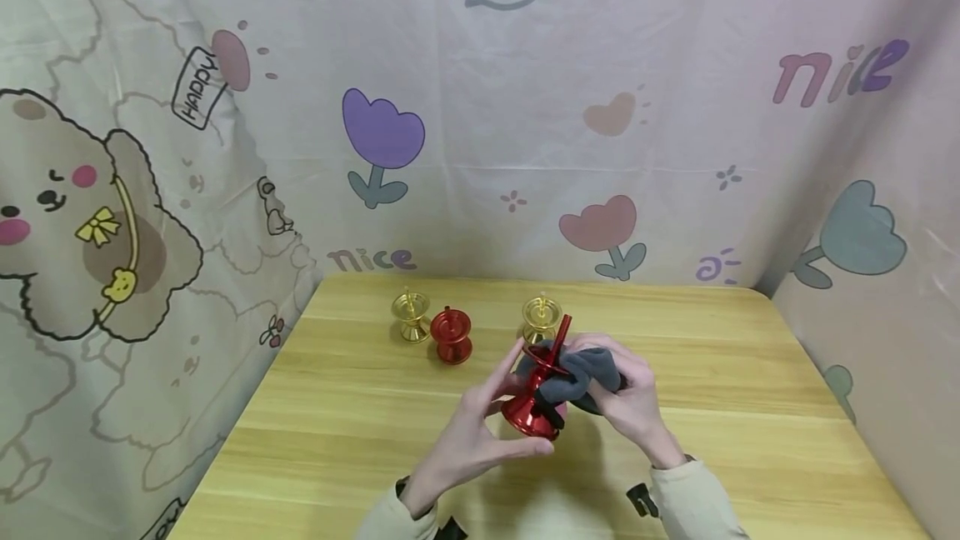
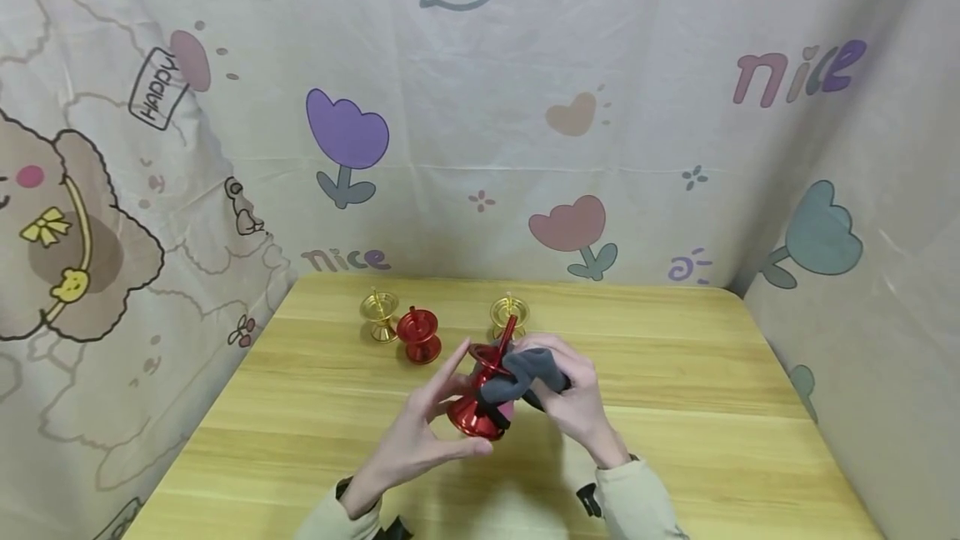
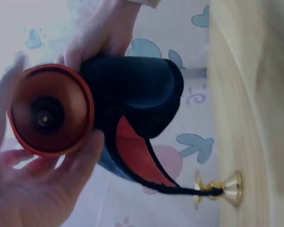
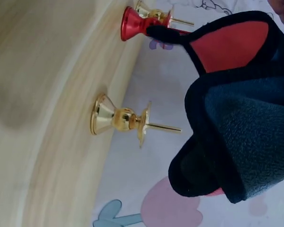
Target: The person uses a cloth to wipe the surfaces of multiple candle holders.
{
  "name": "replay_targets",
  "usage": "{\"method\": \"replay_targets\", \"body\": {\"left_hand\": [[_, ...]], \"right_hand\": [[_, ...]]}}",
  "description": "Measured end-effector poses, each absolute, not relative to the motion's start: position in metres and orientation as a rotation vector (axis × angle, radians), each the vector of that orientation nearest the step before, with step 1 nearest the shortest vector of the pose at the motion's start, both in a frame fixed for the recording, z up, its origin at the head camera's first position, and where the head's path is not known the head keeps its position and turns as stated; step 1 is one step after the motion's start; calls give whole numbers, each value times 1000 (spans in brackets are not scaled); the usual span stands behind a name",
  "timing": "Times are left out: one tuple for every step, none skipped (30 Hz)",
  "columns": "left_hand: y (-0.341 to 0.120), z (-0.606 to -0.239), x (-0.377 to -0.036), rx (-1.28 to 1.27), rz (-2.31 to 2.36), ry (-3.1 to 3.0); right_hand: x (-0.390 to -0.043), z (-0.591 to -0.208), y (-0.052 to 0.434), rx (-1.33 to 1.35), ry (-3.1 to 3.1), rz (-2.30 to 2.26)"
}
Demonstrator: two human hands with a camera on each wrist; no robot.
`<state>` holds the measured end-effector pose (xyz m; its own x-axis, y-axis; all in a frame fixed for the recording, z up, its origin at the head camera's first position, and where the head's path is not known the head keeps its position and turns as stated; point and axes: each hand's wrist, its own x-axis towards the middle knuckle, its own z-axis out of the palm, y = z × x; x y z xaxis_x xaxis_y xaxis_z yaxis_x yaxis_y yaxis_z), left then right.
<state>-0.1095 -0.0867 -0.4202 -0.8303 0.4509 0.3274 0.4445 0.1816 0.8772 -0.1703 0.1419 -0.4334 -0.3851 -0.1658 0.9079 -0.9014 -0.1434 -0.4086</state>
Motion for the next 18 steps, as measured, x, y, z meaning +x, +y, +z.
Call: {"method": "replay_targets", "body": {"left_hand": [[-87, -420, -109, 929, 1787, 2423], [-87, -420, -108, 942, 1804, 2406], [-88, -420, -108, 963, 1833, 2362], [-89, -421, -109, 990, 1874, 2291], [-90, -421, -109, 1022, 1919, 2200], [-91, -421, -110, 1054, 1962, 2097], [-92, -421, -111, 1073, 1999, 1998], [-93, -421, -112, 1086, 2023, 1910], [-93, -421, -113, 1087, 2033, 1849], [-94, -421, -113, 1084, 2025, 1823], [-94, -420, -113, 1065, 2006, 1826], [-93, -419, -112, 1034, 1974, 1877], [-93, -418, -111, 1002, 1932, 1955], [-92, -416, -110, 974, 1884, 2041], [-92, -415, -109, 945, 1834, 2128], [-91, -415, -109, 922, 1790, 2208], [-90, -414, -108, 905, 1757, 2270], [-90, -414, -107, 884, 1736, 2317]], "right_hand": [[-170, -433, 142, 1239, -1524, 1577], [-170, -432, 142, 1256, -1520, 1575], [-170, -430, 142, 1275, -1512, 1575], [-169, -430, 143, 1292, -1502, 1579], [-169, -429, 142, 1307, -1493, 1582], [-169, -428, 142, 1319, -1484, 1589], [-168, -427, 142, 1323, -1479, 1597], [-168, -427, 142, 1324, -1474, 1607], [-168, -426, 142, 1322, -1472, 1617], [-168, -427, 142, 1315, -1474, 1625], [-167, -427, 142, 1301, -1479, 1630], [-167, -427, 143, 1287, -1482, 1636], [-167, -428, 143, 1273, -1487, 1638], [-167, -428, 144, 1263, -1488, 1637], [-167, -428, 144, 1255, -1488, 1634], [-168, -428, 145, 1251, -1490, 1626], [-168, -428, 145, 1254, -1492, 1618], [-169, -428, 145, 1264, -1491, 1609]]}}
